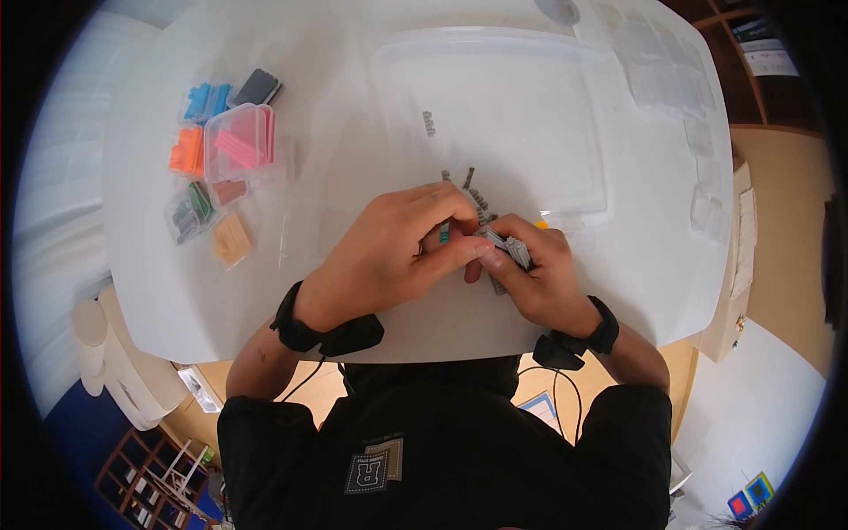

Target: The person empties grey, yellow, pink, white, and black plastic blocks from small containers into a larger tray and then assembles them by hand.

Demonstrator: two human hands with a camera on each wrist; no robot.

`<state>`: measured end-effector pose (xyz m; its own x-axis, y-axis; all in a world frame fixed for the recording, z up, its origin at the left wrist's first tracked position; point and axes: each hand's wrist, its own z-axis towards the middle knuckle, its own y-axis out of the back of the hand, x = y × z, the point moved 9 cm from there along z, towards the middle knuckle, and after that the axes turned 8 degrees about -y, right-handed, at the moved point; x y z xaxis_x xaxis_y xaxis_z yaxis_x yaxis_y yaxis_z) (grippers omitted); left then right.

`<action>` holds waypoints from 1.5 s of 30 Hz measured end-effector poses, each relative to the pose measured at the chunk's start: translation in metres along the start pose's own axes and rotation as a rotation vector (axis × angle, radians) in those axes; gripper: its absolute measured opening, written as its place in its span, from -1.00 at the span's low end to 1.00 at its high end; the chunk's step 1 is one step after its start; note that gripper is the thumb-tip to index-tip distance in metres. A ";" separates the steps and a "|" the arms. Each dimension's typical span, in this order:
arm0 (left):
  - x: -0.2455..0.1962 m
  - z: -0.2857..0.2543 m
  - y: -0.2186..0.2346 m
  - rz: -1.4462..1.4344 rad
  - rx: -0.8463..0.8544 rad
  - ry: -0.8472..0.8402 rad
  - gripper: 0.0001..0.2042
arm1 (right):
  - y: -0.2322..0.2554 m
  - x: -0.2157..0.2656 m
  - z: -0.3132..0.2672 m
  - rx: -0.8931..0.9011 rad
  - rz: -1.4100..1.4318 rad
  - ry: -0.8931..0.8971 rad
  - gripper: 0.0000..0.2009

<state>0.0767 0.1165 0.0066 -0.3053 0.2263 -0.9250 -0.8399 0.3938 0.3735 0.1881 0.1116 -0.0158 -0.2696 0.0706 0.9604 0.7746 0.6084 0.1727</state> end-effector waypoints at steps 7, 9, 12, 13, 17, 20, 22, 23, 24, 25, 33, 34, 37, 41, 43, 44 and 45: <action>-0.002 0.000 0.000 -0.042 -0.076 -0.092 -0.93 | 0.000 0.000 0.000 0.003 0.028 0.068 -0.89; 0.004 -0.001 -0.002 -0.165 -0.037 0.024 -0.92 | 0.000 0.001 0.000 0.007 0.032 0.057 -0.88; 0.004 -0.001 -0.002 -0.185 -0.039 0.038 -0.91 | 0.001 -0.001 0.000 0.005 0.044 0.027 -0.88; 0.005 -0.001 -0.002 -0.185 -0.039 0.038 -0.91 | 0.001 -0.002 0.000 0.000 0.053 0.012 -0.87; 0.004 -0.001 -0.002 -0.176 -0.017 0.010 -0.90 | 0.002 0.001 0.000 -0.007 0.067 0.031 -0.87; 0.007 -0.002 -0.006 -0.209 0.003 0.046 -0.90 | 0.001 0.002 0.000 0.027 0.055 0.032 -0.87; 0.007 -0.002 -0.006 -0.219 0.002 0.052 -0.90 | 0.001 0.002 0.000 0.035 0.065 0.026 -0.87; 0.003 -0.001 -0.005 -0.188 -0.003 0.005 -0.90 | 0.001 0.001 0.000 0.035 0.065 0.026 -0.87; -0.001 0.000 -0.003 -0.159 -0.008 -0.042 -0.90 | 0.001 0.001 0.000 0.029 0.073 0.049 -0.86; -0.001 0.000 -0.003 -0.160 -0.007 -0.042 -0.90 | 0.002 0.002 0.000 0.023 0.081 0.071 -0.85; 0.003 -0.002 -0.007 -0.202 0.010 0.048 -0.91 | 0.002 0.001 -0.001 0.014 0.082 0.029 -0.88; 0.003 -0.002 -0.007 -0.202 0.009 0.048 -0.91 | 0.003 0.003 -0.001 0.010 0.084 0.038 -0.89; 0.007 -0.003 -0.005 -0.219 -0.002 0.074 -0.92 | 0.002 0.005 0.000 0.030 0.100 0.039 -0.92; 0.007 -0.003 0.002 -0.195 -0.134 0.066 -0.92 | 0.002 0.000 0.001 0.010 0.134 -0.027 -0.92; 0.013 -0.006 0.011 -0.201 -0.247 0.156 -0.89 | 0.007 -0.009 0.001 -0.031 0.159 -0.105 -0.89; 0.012 -0.006 0.016 -0.217 -0.279 0.152 -0.86 | 0.006 -0.008 0.001 -0.032 0.159 -0.103 -0.89; 0.012 -0.007 0.021 -0.234 -0.311 0.148 -0.82 | 0.006 -0.007 0.001 -0.046 0.196 -0.100 -0.86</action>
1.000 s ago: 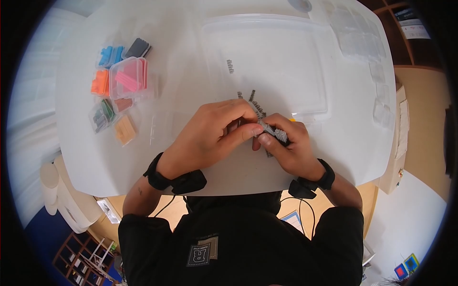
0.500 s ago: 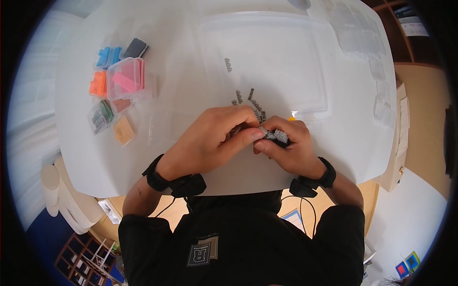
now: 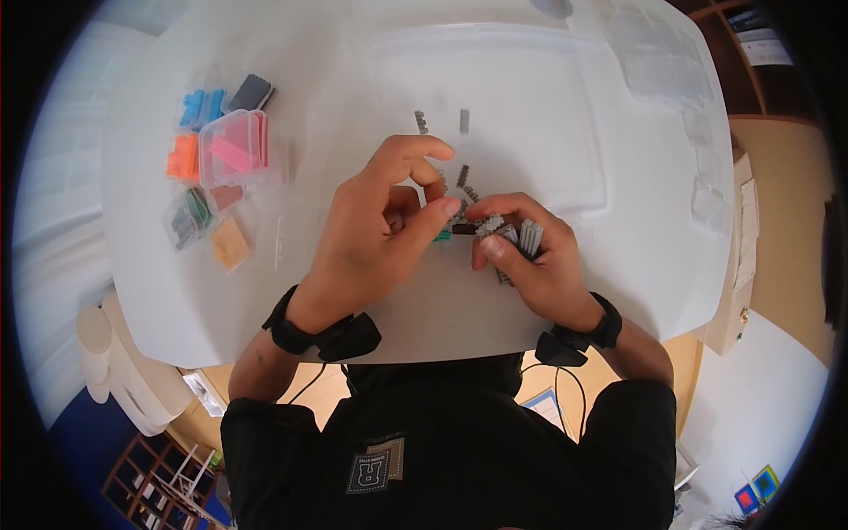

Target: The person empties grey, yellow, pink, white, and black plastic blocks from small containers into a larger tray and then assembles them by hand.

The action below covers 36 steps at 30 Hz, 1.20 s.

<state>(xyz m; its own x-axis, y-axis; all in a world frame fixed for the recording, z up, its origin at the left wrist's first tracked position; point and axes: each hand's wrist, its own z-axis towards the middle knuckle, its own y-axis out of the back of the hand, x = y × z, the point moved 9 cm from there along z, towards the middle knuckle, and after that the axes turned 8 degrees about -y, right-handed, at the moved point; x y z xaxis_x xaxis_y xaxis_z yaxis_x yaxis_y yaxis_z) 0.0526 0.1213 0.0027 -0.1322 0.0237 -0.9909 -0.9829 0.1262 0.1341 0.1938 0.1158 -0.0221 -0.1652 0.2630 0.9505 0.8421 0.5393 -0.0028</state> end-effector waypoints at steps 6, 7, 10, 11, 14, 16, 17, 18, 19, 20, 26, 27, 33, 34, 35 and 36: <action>0.007 0.000 -0.007 0.076 0.082 -0.065 -0.91 | -0.001 0.001 0.002 0.044 -0.009 0.040 -0.76; 0.005 0.000 -0.007 0.076 0.082 -0.065 -0.91 | -0.002 0.002 0.001 0.048 -0.025 0.047 -0.75; 0.002 0.000 -0.009 0.118 0.098 -0.043 -0.93 | -0.001 0.001 0.001 0.040 0.016 0.059 -0.69; -0.004 0.000 -0.013 0.144 0.139 -0.121 -0.91 | -0.002 0.001 0.002 0.040 0.017 0.057 -0.69; -0.010 -0.001 -0.020 0.185 0.180 -0.218 -0.86 | -0.001 0.011 0.001 0.010 -0.069 0.172 -0.59; -0.012 -0.002 -0.023 0.201 0.180 -0.237 -0.83 | -0.004 0.011 0.000 0.043 -0.125 0.185 -0.50; -0.012 -0.002 -0.024 0.188 0.178 -0.232 -0.83 | -0.004 0.013 0.000 0.044 -0.125 0.184 -0.50; -0.013 -0.003 -0.024 0.175 0.175 -0.226 -0.82 | -0.006 0.012 0.000 0.066 -0.111 0.152 -0.47; -0.013 -0.004 -0.026 0.175 0.174 -0.226 -0.82 | -0.008 0.010 0.000 0.088 -0.096 0.119 -0.44; -0.012 -0.005 -0.028 0.173 0.181 -0.222 -0.81 | -0.008 0.009 0.000 0.089 -0.097 0.119 -0.44; -0.011 -0.008 -0.032 0.216 0.241 -0.214 -0.82 | -0.013 0.004 -0.001 0.155 -0.066 0.041 -0.37; -0.010 -0.008 -0.034 0.213 0.268 -0.211 -0.83 | -0.013 0.004 -0.001 0.145 -0.055 0.052 -0.36; -0.006 -0.008 -0.030 0.050 0.251 -0.120 -0.85 | -0.009 0.012 -0.002 0.077 -0.104 0.150 -0.51; -0.006 -0.008 -0.028 0.049 0.252 -0.120 -0.85 | -0.008 0.012 -0.001 0.064 -0.092 0.120 -0.61; -0.006 -0.007 -0.024 0.035 0.226 -0.104 -0.87 | -0.007 0.012 -0.001 0.063 -0.092 0.120 -0.61; -0.005 -0.006 -0.021 0.021 0.199 -0.089 -0.89 | -0.007 0.011 -0.001 0.078 -0.124 0.124 -0.70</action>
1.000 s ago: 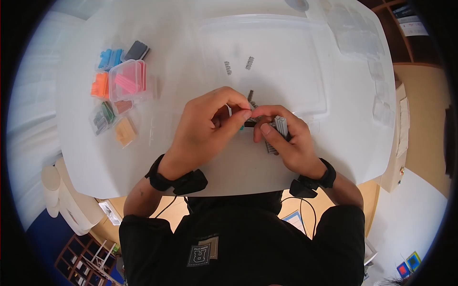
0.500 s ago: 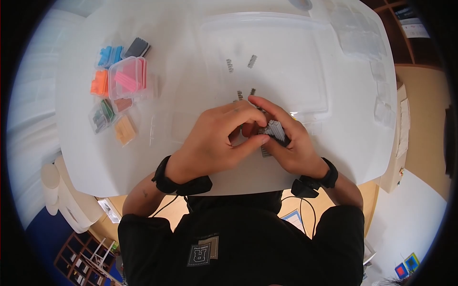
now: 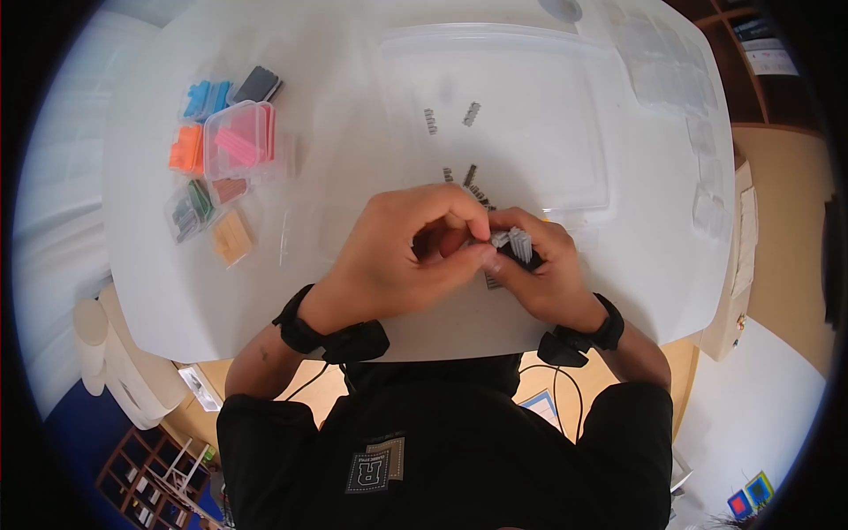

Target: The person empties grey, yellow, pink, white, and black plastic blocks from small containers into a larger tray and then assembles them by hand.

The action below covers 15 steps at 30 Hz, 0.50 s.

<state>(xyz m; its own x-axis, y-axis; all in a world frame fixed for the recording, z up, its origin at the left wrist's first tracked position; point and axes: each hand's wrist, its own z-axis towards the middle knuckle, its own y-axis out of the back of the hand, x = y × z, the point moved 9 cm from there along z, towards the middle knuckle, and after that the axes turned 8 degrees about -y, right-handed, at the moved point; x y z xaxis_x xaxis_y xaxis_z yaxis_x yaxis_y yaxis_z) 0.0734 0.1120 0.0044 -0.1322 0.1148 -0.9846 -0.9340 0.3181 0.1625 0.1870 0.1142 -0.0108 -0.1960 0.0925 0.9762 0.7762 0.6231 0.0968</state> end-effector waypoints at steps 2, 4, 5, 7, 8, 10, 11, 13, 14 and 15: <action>0.002 0.001 0.002 -0.065 -0.028 0.011 -0.90 | -0.002 -0.002 0.000 0.017 -0.030 0.003 -0.78; 0.002 0.001 0.004 -0.130 -0.057 0.022 -0.91 | -0.001 -0.004 0.000 -0.001 0.023 0.035 -0.83; 0.002 0.001 0.003 -0.090 -0.019 0.065 -0.91 | -0.001 -0.003 0.000 0.000 0.023 0.035 -0.83; 0.006 0.000 0.000 -0.050 0.020 0.109 -0.91 | 0.000 -0.004 0.001 -0.014 0.053 0.027 -0.83; 0.006 0.001 0.000 -0.028 0.023 0.057 -0.92 | 0.001 -0.004 0.001 -0.014 0.053 0.026 -0.83; 0.004 0.001 0.000 -0.007 0.026 0.005 -0.92 | 0.000 -0.002 0.001 0.014 0.047 0.037 -0.84; 0.001 0.001 0.000 -0.007 0.018 -0.017 -0.92 | 0.000 -0.002 0.001 0.013 0.048 0.036 -0.84; -0.003 0.002 0.000 -0.007 0.010 -0.040 -0.92 | 0.000 -0.002 0.000 0.023 0.044 0.035 -0.84; -0.002 0.002 0.000 -0.039 -0.002 -0.011 -0.92 | 0.001 -0.002 0.000 0.023 0.044 0.036 -0.84; 0.000 0.002 0.001 -0.072 -0.014 0.018 -0.92 | 0.002 -0.002 0.000 0.031 0.040 0.028 -0.84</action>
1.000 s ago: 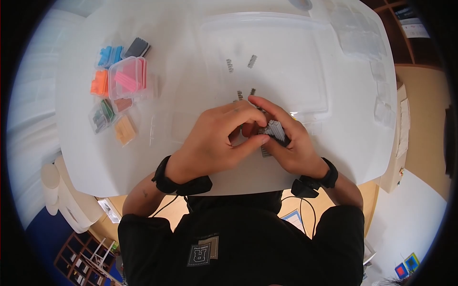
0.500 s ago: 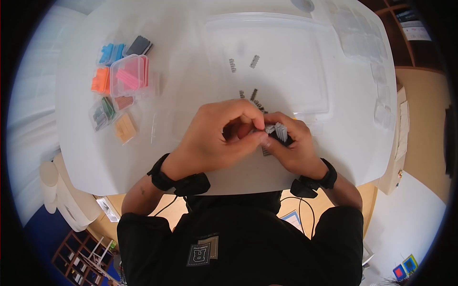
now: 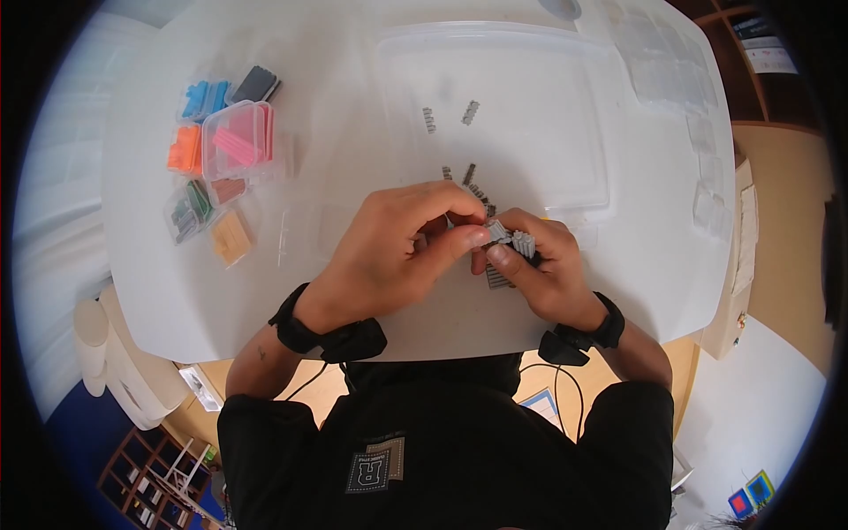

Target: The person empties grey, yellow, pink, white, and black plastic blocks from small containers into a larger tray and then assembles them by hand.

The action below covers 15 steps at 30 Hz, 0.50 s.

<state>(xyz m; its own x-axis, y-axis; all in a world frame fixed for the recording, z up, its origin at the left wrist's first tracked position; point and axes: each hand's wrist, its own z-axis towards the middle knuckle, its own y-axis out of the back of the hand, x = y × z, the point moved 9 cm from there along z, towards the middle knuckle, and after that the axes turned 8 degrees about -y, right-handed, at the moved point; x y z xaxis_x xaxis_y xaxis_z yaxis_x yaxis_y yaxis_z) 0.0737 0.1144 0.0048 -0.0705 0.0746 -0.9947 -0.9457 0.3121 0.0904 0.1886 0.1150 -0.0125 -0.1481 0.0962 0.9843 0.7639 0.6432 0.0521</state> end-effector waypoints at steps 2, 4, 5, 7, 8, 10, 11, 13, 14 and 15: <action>0.002 0.000 0.000 -0.015 0.007 0.009 -0.92 | -0.001 -0.001 0.000 0.008 -0.004 -0.008 -0.83; 0.002 -0.001 0.000 -0.031 0.013 0.019 -0.92 | -0.001 -0.002 0.000 -0.011 0.005 -0.006 -0.82; 0.003 -0.001 0.001 -0.025 0.010 0.046 -0.93 | -0.001 -0.002 0.000 -0.011 0.005 -0.006 -0.82; 0.006 -0.001 0.003 -0.020 0.007 0.073 -0.93 | -0.001 -0.003 0.000 -0.022 0.028 -0.015 -0.83; 0.007 -0.001 0.003 0.005 0.019 0.047 -0.94 | -0.001 -0.003 0.000 -0.023 0.028 -0.014 -0.83; 0.005 -0.001 0.003 0.029 0.033 0.022 -0.94 | -0.001 -0.001 0.000 -0.036 0.021 0.000 -0.84; 0.005 -0.001 0.002 0.015 0.047 0.049 -0.95 | 0.000 0.000 0.000 -0.037 0.021 0.000 -0.84; 0.007 -0.001 0.000 0.001 0.062 0.075 -0.95 | -0.001 0.000 0.000 -0.017 0.008 0.006 -0.86; 0.008 -0.001 -0.001 -0.022 0.068 0.077 -0.96 | -0.001 0.000 0.000 -0.017 0.009 0.005 -0.86; 0.008 -0.001 -0.002 -0.046 0.074 0.078 -0.96 | -0.001 0.000 0.000 -0.018 0.007 0.011 -0.86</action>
<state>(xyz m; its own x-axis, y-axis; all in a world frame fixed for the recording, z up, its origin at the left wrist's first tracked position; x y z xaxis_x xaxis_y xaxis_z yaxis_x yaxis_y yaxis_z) 0.0748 0.1136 -0.0034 -0.0547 -0.0144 -0.9984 -0.9227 0.3828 0.0450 0.1877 0.1148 -0.0122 -0.1357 0.0917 0.9865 0.7761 0.6287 0.0483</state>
